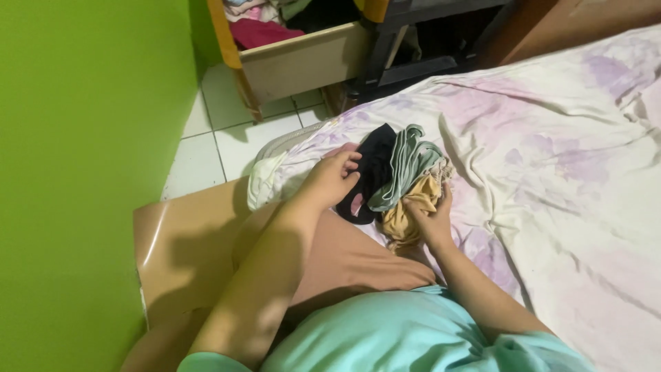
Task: Folding various pieces of underwear and placing them into a drawer.
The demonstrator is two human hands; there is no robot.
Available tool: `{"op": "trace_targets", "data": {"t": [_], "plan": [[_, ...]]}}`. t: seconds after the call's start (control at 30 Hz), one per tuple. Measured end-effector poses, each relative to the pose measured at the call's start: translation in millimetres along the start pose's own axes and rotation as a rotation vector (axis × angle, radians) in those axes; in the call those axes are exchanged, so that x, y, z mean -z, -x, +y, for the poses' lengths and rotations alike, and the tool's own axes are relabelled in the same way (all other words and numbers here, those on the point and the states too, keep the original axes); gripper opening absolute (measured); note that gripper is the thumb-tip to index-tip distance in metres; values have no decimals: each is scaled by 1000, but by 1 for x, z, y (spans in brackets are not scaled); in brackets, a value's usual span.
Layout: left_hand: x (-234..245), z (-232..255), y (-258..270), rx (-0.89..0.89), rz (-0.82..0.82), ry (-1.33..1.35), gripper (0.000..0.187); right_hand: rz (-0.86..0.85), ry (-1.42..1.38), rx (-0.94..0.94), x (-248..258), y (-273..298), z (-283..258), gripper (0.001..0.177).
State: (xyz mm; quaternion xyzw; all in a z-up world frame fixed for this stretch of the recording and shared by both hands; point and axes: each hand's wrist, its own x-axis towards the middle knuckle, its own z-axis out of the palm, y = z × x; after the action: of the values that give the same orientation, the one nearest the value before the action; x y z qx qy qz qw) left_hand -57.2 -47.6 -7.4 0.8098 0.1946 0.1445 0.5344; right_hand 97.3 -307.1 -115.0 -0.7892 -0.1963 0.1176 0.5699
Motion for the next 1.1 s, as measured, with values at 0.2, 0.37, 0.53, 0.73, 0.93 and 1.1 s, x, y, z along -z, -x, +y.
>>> {"op": "trace_targets", "data": {"t": [0.2,0.37,0.53,0.73,0.93,1.1], "plan": [[15,-14,12,-5,70,48,40,128,335,82,16,-74,-18,76],[17,-14,8,8,118,70,42,13,639,263,45,-97,-41,78],[13,-12,0,-23,167,109,37,205,781,458,27,-53,-112,49],[8,-7,-3,-37,213,93,32,-167,963,106,-7,-32,-165,46],[5,-12,-8,-36,216,111,33,-91,597,265,26,-79,-115,40],[-8,-17,-15,-100,208,166,36,-64,81,160,52,-67,-200,25]]}}
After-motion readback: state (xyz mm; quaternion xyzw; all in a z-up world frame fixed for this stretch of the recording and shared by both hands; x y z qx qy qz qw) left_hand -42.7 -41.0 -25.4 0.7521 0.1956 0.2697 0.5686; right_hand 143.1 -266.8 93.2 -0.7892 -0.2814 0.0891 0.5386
